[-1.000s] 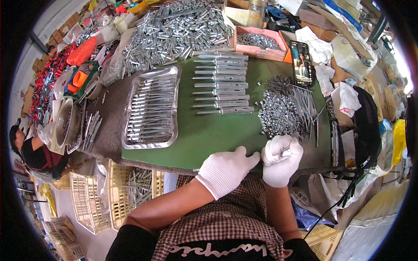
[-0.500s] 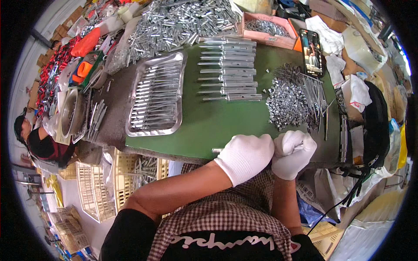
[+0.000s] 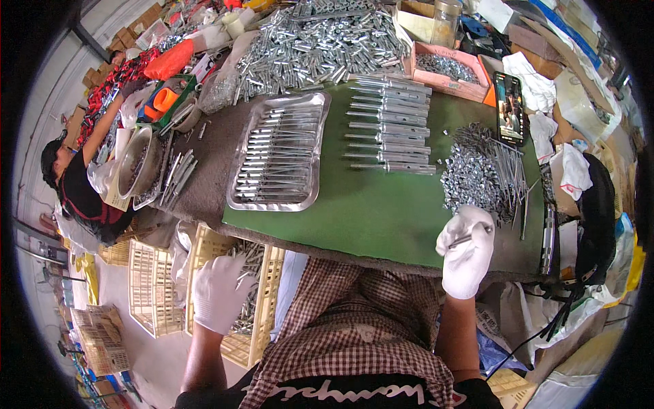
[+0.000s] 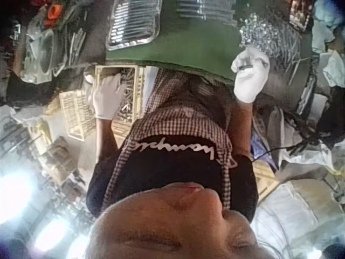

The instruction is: The person assembles metal components by inserting metal pins and small parts into metal tubes by hand.

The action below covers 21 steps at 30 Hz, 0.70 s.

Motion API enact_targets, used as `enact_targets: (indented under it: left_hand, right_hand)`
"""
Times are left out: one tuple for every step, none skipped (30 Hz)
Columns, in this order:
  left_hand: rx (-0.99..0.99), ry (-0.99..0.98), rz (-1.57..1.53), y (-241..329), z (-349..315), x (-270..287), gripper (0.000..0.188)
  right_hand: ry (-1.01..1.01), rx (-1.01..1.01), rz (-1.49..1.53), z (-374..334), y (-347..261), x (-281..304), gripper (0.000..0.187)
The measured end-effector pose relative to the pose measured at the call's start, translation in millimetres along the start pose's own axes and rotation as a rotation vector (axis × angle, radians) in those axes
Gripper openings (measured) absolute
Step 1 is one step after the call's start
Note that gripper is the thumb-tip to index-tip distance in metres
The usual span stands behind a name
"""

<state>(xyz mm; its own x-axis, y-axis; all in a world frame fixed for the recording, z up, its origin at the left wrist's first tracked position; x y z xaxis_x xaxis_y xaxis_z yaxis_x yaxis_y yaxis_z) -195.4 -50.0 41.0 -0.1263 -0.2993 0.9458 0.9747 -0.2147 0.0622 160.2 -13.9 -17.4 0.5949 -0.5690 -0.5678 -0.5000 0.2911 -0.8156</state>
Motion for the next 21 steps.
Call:
enact_targets:
  left_hand:
    - [0.031, 0.069, -0.044, 8, 4, 4, 0.026]
    - [-0.078, 0.09, -0.13, 29, 23, 0, 0.027]
    - [-0.163, 0.116, -0.244, 52, 38, -5, 0.026]
    - [-0.309, 0.134, -0.254, 79, 58, -13, 0.026]
    - [-0.374, 0.201, -0.371, 103, 77, -21, 0.03]
    - [-0.473, 0.281, -0.437, 128, 100, -32, 0.032]
    - [-0.542, 0.371, -0.504, 145, 120, -46, 0.034]
    - [-0.573, 0.37, -0.494, 159, 138, -65, 0.036]
    - [-0.55, 0.318, -0.473, 173, 153, -77, 0.035]
    - [-0.55, 0.262, -0.42, 180, 165, -90, 0.032]
    - [-0.535, 0.223, -0.363, 185, 170, -99, 0.03]
    - [-0.526, 0.178, -0.307, 189, 174, -103, 0.028]
    - [-0.539, 0.179, -0.313, 192, 177, -104, 0.028]
    - [-0.522, 0.161, -0.297, 193, 180, -105, 0.026]
    - [-0.502, 0.142, -0.28, 191, 180, -107, 0.024]
    - [-0.508, 0.141, -0.28, 189, 180, -112, 0.024]
    - [-0.518, 0.164, -0.367, 183, 178, -117, 0.022]
    - [-0.521, 0.188, -0.451, 176, 177, -120, 0.02]
    - [-0.546, 0.255, -0.585, 170, 174, -118, 0.02]
    - [-0.551, 0.252, -0.585, 163, 170, -117, 0.02]
    - [-0.531, 0.214, -0.643, 158, 165, -111, 0.021]
  right_hand:
    - [-0.012, -0.005, -0.002, -1, -4, -1, 0.03]
    - [-0.022, -0.006, -0.006, -1, -7, 0, 0.031]
    - [-0.061, -0.001, -0.003, 1, -7, 2, 0.033]
    - [-0.054, 0.008, -0.007, 4, -5, 7, 0.033]
    - [-0.071, -0.017, -0.051, 5, -2, 11, 0.032]
    - [-0.081, -0.037, -0.099, 4, -1, 15, 0.032]
    - [-0.049, -0.07, -0.125, 2, -2, 12, 0.031]
    - [-0.043, -0.053, -0.181, -1, -5, 7, 0.029]
    - [-0.045, -0.048, -0.198, -2, -4, 6, 0.028]
    - [-0.043, -0.039, -0.215, -3, -4, 7, 0.028]
    - [-0.076, -0.047, -0.205, -3, -3, 8, 0.027]
    - [-0.062, -0.035, -0.204, -4, -5, 8, 0.027]
    - [-0.042, -0.036, -0.21, -5, -5, 8, 0.026]
    - [-0.024, -0.038, -0.216, -6, -6, 8, 0.026]
    - [-0.04, -0.036, -0.211, -6, -7, 8, 0.026]
    - [-0.035, -0.034, -0.208, -6, -8, 8, 0.026]
    - [-0.03, -0.041, -0.212, -6, -8, 7, 0.026]
    - [-0.031, -0.05, -0.215, -6, -9, 6, 0.026]
    - [-0.026, -0.049, -0.212, -6, -12, 7, 0.026]
    - [-0.022, -0.07, -0.273, -7, -17, 8, 0.028]
    - [-0.018, -0.089, -0.333, -8, -23, 9, 0.03]
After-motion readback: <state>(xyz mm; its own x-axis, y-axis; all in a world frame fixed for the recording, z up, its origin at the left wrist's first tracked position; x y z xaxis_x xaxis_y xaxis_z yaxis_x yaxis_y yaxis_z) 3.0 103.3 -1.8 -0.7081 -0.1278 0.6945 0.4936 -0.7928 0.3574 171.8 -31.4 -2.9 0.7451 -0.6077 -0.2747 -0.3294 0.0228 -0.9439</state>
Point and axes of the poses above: each hand's wrist, its own z-axis towards the middle knuckle, its own x-axis out of the back of the hand, y = z × x, the point moved 3 cm from there along z, towards the middle knuckle, and after that the axes turned 15 degrees about y, right-handed, at the moved point
